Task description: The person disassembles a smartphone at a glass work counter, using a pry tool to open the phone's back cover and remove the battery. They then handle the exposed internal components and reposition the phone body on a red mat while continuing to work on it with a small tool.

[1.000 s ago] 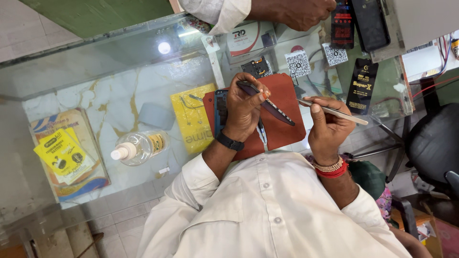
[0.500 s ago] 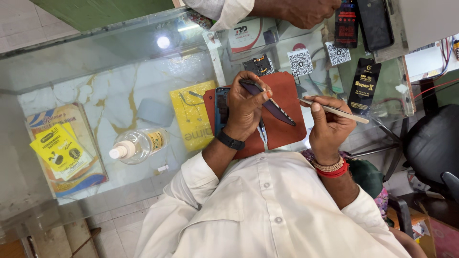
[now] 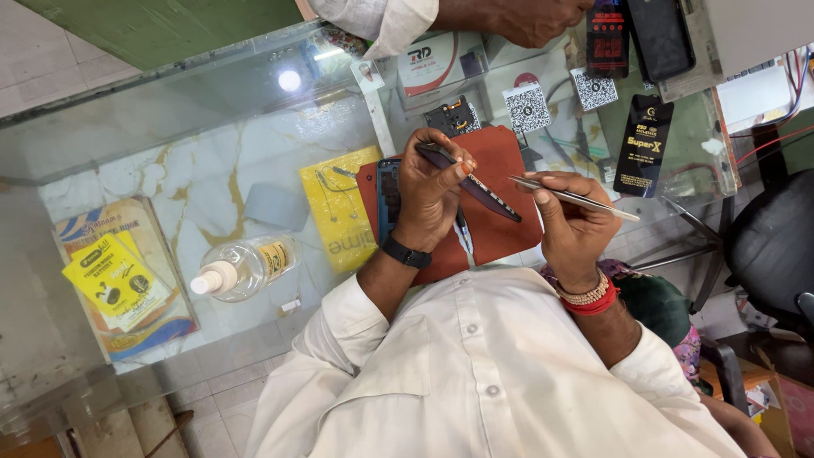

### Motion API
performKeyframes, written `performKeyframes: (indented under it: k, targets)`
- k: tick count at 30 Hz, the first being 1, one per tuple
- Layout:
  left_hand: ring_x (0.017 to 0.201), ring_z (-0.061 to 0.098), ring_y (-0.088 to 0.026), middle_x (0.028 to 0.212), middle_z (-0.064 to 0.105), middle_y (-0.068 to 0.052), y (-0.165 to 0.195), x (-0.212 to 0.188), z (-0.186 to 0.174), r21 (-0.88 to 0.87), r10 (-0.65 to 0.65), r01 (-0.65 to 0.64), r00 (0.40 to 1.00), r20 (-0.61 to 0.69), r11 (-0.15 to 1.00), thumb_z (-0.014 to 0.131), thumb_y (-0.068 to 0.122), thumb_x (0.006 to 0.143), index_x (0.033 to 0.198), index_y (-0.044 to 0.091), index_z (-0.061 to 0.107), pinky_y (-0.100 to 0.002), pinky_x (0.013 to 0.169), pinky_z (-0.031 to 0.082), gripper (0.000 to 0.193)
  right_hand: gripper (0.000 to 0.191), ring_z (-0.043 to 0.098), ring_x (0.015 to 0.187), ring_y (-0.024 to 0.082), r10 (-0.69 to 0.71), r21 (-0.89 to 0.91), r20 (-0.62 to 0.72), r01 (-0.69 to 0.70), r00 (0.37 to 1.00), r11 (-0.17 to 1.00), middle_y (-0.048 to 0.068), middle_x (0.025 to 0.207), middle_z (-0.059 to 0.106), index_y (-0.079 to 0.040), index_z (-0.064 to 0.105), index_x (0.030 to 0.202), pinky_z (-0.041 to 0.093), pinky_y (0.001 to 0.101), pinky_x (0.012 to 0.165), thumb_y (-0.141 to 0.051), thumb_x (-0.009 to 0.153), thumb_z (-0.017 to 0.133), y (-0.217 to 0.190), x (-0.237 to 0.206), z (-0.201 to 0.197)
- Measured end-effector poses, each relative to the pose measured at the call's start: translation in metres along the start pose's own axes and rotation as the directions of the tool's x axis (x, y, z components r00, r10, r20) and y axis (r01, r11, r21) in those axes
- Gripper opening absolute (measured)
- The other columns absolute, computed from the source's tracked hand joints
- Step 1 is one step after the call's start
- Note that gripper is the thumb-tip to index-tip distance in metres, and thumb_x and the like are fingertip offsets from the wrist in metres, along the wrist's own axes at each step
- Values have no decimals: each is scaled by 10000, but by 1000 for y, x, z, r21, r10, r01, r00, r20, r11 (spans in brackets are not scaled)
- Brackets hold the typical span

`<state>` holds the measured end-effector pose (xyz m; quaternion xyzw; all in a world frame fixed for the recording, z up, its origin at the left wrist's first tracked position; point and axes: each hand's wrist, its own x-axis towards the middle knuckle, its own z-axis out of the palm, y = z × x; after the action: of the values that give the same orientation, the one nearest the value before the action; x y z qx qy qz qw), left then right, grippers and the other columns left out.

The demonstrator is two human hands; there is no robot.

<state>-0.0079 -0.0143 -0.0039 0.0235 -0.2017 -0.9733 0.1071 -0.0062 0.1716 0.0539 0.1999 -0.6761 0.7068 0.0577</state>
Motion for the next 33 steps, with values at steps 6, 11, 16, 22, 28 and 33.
performKeyframes:
  k: [6,11,16,22,28,33]
  targets:
    - [935,642,-189,992,622,-67,0,1,-1,10,-5,5,1000,5,1000,787,-108,853,1183,66,535,-384,923,560,449,111,731,1122,255,1,-3,-21,-2,1000,1000,190,1160,702,70,600,1160,637,410,1016,59,1059,642,4,1,-2]
    - [934,641,-186,989,622,-61,1,1,-1,11,2,-2,1000,8,1000,790,-106,848,1183,68,537,-380,922,561,454,111,726,1120,246,5,6,-29,-5,1000,1000,185,1157,699,70,602,1163,636,407,1020,54,1061,644,6,-1,-3]
    - [933,647,-195,975,628,-64,2,0,1,19,-4,4,1000,13,1000,788,-107,848,1174,70,540,-378,929,560,447,110,727,1116,244,13,16,-27,-12,1000,1000,183,1150,704,71,605,1159,635,403,1017,53,1059,648,6,-1,-3]
    - [931,644,-188,977,628,-59,0,0,1,17,11,-12,1000,20,1000,799,-104,846,1181,65,545,-380,929,563,453,105,730,1112,247,35,19,-30,-34,999,999,182,1138,707,71,606,1153,637,397,1008,48,1059,647,6,-2,-2]
    - [931,652,-197,982,643,-70,-2,0,-1,33,19,-19,1000,6,999,807,-96,843,1177,58,544,-381,915,566,452,101,731,1108,254,26,23,-44,-25,999,999,185,1131,707,73,611,1148,634,395,1006,50,1057,650,6,-1,-3]
    - [923,665,-208,967,655,-75,-1,1,0,27,22,-22,1000,14,999,808,-93,845,1174,56,542,-379,906,565,449,95,733,1117,250,26,40,-47,-24,999,999,180,1141,708,65,607,1148,639,398,1017,43,1062,642,3,0,-2]
